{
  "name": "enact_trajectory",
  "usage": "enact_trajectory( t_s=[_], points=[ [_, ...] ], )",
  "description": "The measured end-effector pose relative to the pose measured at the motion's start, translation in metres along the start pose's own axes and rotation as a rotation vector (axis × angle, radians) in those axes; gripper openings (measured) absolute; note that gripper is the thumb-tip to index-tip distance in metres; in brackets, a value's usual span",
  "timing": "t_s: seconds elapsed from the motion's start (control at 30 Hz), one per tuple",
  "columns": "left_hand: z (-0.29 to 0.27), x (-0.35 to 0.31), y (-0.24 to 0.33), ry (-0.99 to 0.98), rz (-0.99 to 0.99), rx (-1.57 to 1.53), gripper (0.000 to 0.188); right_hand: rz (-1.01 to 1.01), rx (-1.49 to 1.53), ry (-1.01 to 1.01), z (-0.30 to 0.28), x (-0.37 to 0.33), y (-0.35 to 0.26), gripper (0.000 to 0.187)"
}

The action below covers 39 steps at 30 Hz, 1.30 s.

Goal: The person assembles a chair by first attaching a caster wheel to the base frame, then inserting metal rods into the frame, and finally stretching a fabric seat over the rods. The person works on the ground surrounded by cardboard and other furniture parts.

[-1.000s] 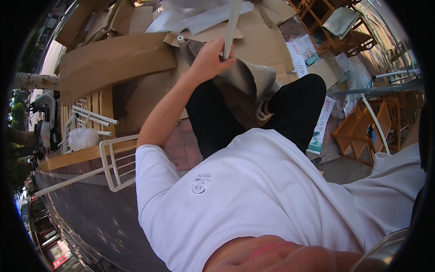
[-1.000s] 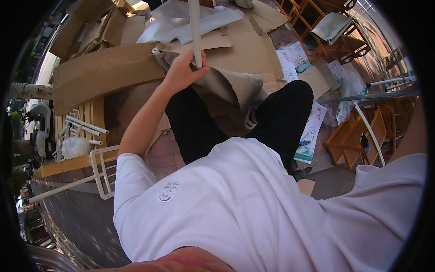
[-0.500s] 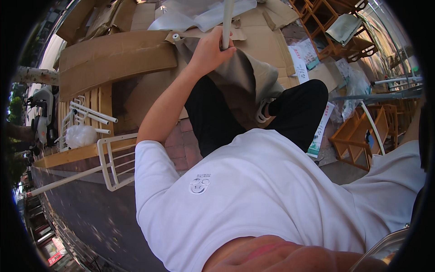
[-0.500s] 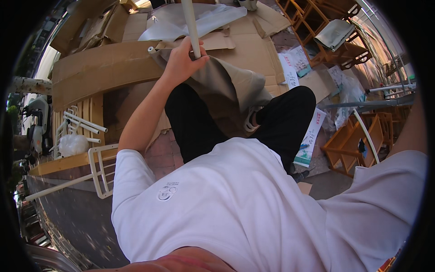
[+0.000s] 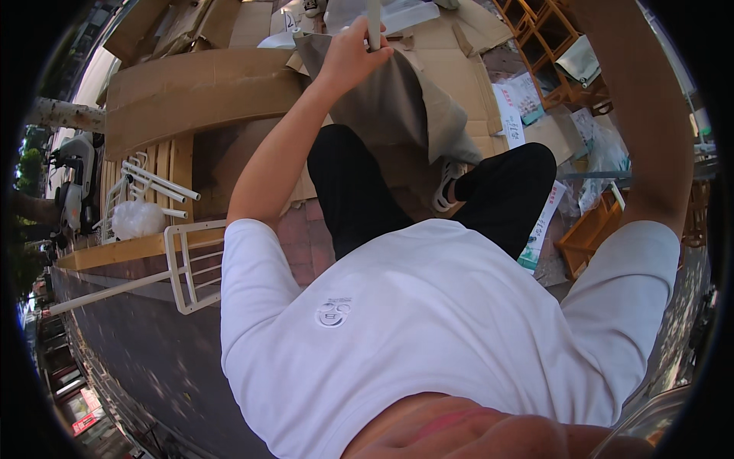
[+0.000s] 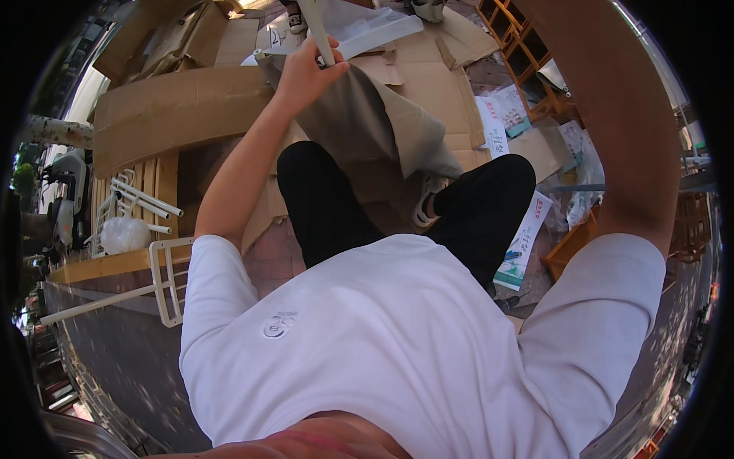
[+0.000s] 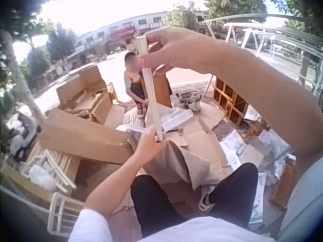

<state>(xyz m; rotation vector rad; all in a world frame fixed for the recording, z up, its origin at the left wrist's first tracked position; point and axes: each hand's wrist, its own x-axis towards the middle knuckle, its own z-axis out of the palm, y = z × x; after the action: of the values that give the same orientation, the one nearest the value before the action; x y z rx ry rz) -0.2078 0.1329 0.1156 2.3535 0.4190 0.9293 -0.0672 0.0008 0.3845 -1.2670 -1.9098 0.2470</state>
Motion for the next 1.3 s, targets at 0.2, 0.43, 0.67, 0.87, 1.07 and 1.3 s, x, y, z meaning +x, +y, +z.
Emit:
enact_trajectory(
  t_s=[0.2,0.43,0.67,0.87,1.07,1.3],
  points=[
    [0.000,0.004,0.004,0.054,-0.012,-0.074,0.038,0.004,-0.282,-0.110,0.054,-0.018,0.070,0.027],
    [-0.003,0.002,-0.003,0.085,-0.003,0.087,0.046,0.026,-0.323,-0.119,0.122,-0.055,0.121,0.029],
    [-0.007,-0.003,-0.004,0.081,-0.091,0.184,0.050,-0.039,-0.191,0.085,0.135,-0.065,0.105,0.027],
    [-0.006,-0.004,-0.018,0.146,-0.088,0.152,0.045,-0.419,-0.285,0.521,0.175,-0.094,0.140,0.039],
    [-0.010,-0.005,0.010,0.264,0.044,0.020,0.034,-0.293,-0.292,0.449,0.183,-0.105,0.126,0.034],
    [-0.019,-0.005,0.014,0.239,0.072,0.086,0.041,-0.243,-0.230,0.375,0.182,-0.107,0.126,0.039]
  ],
)
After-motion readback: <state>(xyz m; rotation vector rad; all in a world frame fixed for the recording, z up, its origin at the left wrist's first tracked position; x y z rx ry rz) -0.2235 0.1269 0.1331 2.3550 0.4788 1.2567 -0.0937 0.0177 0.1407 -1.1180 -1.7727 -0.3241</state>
